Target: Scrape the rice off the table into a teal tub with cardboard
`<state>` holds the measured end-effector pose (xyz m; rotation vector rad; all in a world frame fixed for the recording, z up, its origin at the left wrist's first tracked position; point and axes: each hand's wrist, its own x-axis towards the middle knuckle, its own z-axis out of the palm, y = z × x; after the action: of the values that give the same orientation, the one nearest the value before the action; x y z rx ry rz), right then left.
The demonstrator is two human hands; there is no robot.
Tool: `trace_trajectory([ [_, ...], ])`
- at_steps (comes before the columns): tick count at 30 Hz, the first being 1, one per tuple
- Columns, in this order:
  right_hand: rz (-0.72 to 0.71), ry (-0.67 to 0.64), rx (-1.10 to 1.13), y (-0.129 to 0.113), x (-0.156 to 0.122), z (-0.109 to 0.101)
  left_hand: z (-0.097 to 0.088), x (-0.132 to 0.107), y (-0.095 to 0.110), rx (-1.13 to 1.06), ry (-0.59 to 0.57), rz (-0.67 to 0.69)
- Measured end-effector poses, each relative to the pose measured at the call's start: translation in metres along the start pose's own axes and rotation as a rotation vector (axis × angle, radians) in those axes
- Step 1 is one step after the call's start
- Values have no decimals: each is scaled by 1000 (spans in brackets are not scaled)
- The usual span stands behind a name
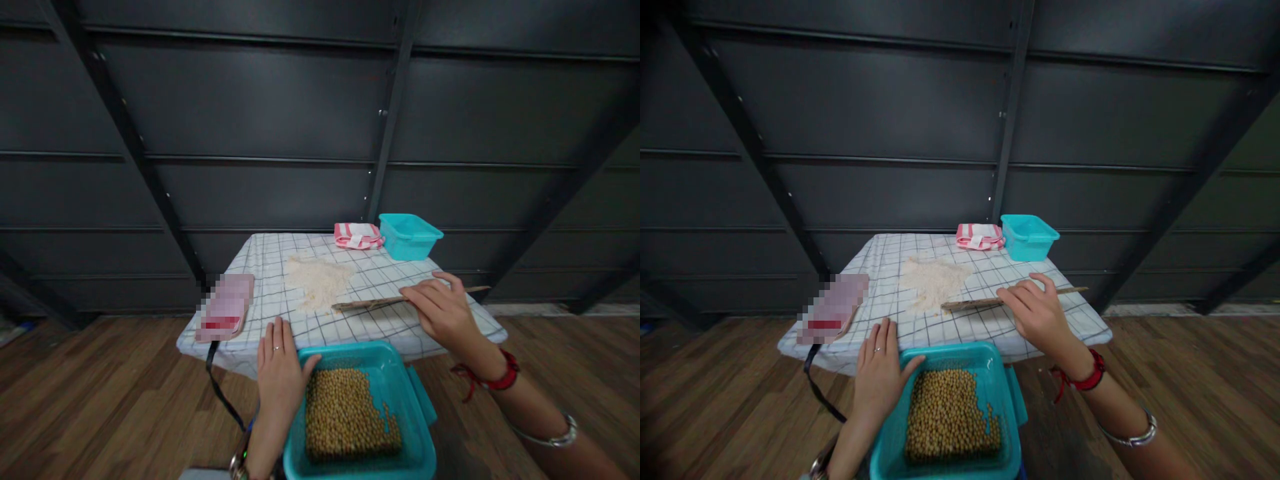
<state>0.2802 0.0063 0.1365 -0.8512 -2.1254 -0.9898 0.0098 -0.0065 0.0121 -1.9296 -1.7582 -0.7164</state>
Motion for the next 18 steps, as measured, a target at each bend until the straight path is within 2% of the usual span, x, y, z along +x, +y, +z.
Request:
trace_trajectory([
  [11,39,1,31,-14,1,-13,1,0,-1,-9,18,20],
  [18,28,8,-29,-9,2,-8,1,-1,-1,-10,14,18],
])
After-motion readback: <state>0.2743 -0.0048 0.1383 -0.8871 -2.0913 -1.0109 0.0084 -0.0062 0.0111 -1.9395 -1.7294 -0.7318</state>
